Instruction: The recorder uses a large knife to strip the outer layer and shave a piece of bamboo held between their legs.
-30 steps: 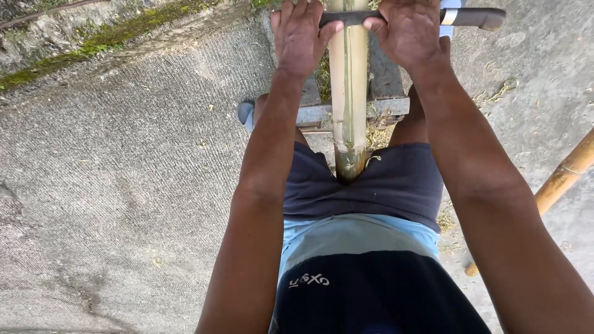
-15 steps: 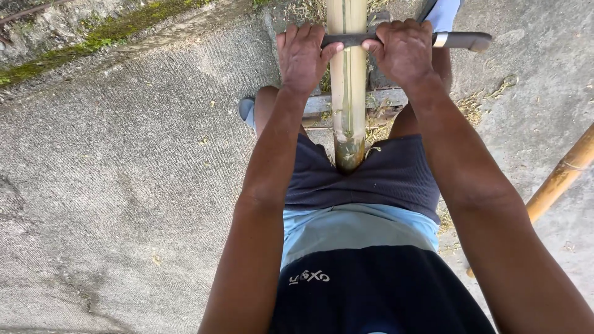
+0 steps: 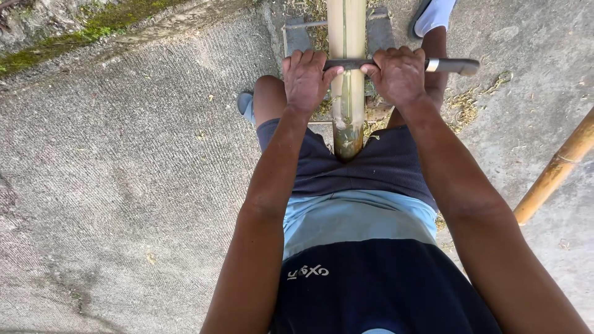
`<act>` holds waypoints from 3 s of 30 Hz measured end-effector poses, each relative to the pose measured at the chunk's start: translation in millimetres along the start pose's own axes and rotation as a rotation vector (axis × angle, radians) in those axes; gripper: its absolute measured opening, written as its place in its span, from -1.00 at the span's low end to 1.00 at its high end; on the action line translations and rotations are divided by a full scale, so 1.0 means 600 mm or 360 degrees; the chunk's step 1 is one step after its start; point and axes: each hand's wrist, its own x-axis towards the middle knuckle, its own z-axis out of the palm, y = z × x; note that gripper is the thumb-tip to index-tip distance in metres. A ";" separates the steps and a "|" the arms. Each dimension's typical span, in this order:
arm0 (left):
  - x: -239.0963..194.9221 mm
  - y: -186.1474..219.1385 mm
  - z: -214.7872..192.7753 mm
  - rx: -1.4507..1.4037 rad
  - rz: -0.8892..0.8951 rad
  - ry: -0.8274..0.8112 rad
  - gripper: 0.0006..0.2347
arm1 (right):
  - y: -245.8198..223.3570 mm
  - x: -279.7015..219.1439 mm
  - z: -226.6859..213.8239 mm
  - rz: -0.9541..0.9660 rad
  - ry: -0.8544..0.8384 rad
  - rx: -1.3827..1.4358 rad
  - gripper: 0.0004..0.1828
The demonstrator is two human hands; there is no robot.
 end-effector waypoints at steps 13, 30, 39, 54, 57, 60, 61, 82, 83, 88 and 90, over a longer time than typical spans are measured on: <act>-0.098 0.023 0.006 -0.0080 0.0017 0.0040 -0.65 | -0.027 -0.097 0.009 -0.0049 0.0053 0.0056 -0.44; -0.042 -0.019 0.042 -0.0064 0.0124 0.0109 -0.65 | -0.004 -0.033 -0.016 -0.0249 0.0111 -0.0083 -0.42; -0.139 -0.010 0.048 -0.0024 0.0251 -0.0114 -0.74 | -0.046 -0.162 0.004 -0.0123 0.0064 0.0268 -0.61; -0.162 0.003 0.066 -0.0128 0.0194 -0.0509 -0.61 | -0.062 -0.224 -0.012 -0.0075 0.0094 0.0373 -0.66; -0.143 -0.005 0.070 -0.0115 0.0327 -0.0301 -0.59 | -0.030 -0.194 0.012 -0.0149 0.0030 0.0422 -0.58; -0.039 -0.024 0.020 -0.0129 0.0388 -0.0082 -0.62 | -0.037 -0.093 -0.003 0.0004 -0.0008 0.0347 -0.56; -0.030 -0.024 0.012 -0.0125 0.0401 -0.0073 -0.62 | -0.036 -0.086 -0.005 0.0007 0.0007 0.0343 -0.56; -0.161 0.001 0.070 -0.0042 0.0276 -0.0286 -0.58 | -0.047 -0.204 0.003 -0.0070 -0.0062 0.0339 -0.53; -0.162 -0.001 0.076 -0.0122 0.0321 -0.0221 -0.54 | -0.051 -0.203 -0.004 -0.0074 0.0019 0.0356 -0.56; -0.005 -0.026 0.018 -0.0069 0.0451 0.0151 -0.61 | -0.008 -0.059 0.013 -0.0073 0.0166 0.0397 -0.58; 0.059 -0.040 0.019 0.0040 0.0417 0.0134 -0.62 | 0.021 0.010 0.025 -0.0032 0.0149 0.0387 -0.45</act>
